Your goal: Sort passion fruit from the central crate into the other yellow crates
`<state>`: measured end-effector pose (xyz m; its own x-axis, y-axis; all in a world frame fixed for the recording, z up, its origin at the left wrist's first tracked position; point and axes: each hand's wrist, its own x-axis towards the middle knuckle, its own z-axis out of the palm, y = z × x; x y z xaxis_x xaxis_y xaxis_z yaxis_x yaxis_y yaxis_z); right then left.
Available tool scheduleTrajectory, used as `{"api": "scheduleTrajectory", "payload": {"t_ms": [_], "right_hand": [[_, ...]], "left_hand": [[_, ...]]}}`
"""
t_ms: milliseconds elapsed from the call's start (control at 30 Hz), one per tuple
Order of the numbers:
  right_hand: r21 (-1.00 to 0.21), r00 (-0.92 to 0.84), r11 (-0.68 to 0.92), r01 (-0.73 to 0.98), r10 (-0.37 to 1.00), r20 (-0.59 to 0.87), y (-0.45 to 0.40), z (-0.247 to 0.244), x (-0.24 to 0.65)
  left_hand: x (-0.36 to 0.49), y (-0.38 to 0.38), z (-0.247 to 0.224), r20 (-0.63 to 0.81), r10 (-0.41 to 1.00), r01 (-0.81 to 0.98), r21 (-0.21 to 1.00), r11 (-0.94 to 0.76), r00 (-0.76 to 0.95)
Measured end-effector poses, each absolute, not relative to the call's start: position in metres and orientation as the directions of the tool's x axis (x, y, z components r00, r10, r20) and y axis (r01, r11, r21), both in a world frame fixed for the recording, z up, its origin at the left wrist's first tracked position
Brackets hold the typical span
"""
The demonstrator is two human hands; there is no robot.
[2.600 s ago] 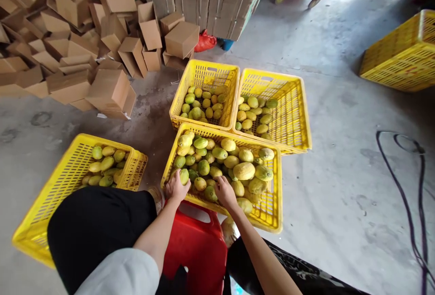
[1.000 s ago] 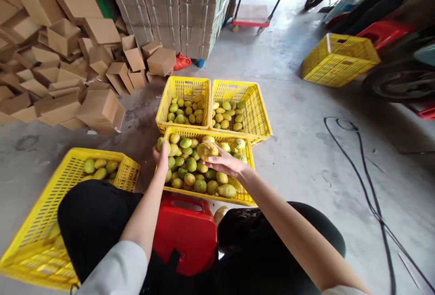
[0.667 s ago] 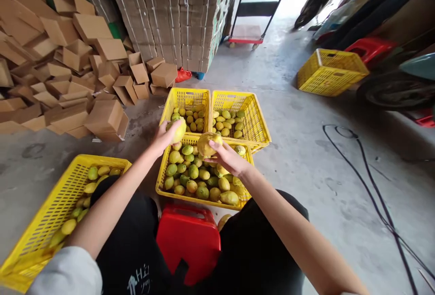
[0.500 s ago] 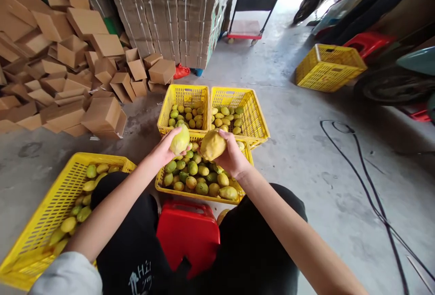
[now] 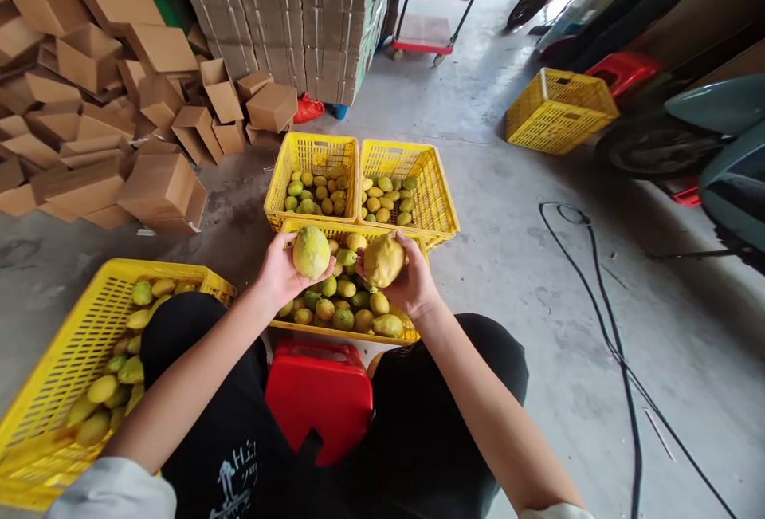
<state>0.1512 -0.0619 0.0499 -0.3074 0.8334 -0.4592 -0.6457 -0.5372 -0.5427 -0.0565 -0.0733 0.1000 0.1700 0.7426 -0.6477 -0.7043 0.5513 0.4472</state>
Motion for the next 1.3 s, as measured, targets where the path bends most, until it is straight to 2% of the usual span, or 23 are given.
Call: {"api": "scheduleTrajectory", "payload": {"t_ms": [233,400,533,833,1000,1133,1300], "right_hand": [[-0.599,-0.430,-0.547,-0.586,0.835,-0.342,-0.061,0.049,0.151],[-0.658,-0.341,-0.510,-0.554,0.860,-0.379,-0.063,0.043,0.147],[-0.646,-0.364,-0.544,-0.535,0.839,-0.405,-0.065,0.040,0.147],[-0.657,-0.346,-0.538,-0.528,0.843,-0.412,-0.066,0.042,0.143],[-0.606,-0.388,-0.502,-0.617,0.864,-0.322,-0.065,0.049,0.144],[-0.620,-0.314,-0.447,-0.644,0.894,-0.319,-0.062,0.047,0.147],[-0.642,-0.272,-0.441,-0.628,0.897,-0.350,-0.061,0.041,0.148]], "left_hand": [[-0.051,-0.064,0.076,-0.609,0.774,-0.650,0.521,0.554,0.172],[-0.048,-0.064,0.067,-0.593,0.794,-0.627,0.570,0.530,0.133],[-0.049,-0.065,0.063,-0.557,0.816,-0.608,0.597,0.523,0.155],[-0.048,-0.069,0.064,-0.563,0.809,-0.641,0.561,0.524,0.169],[-0.050,-0.071,0.069,-0.533,0.824,-0.722,0.491,0.487,0.193],[-0.050,-0.070,0.070,-0.464,0.855,-0.726,0.502,0.470,0.233],[-0.049,-0.070,0.069,-0.520,0.840,-0.702,0.540,0.465,0.155]]}}
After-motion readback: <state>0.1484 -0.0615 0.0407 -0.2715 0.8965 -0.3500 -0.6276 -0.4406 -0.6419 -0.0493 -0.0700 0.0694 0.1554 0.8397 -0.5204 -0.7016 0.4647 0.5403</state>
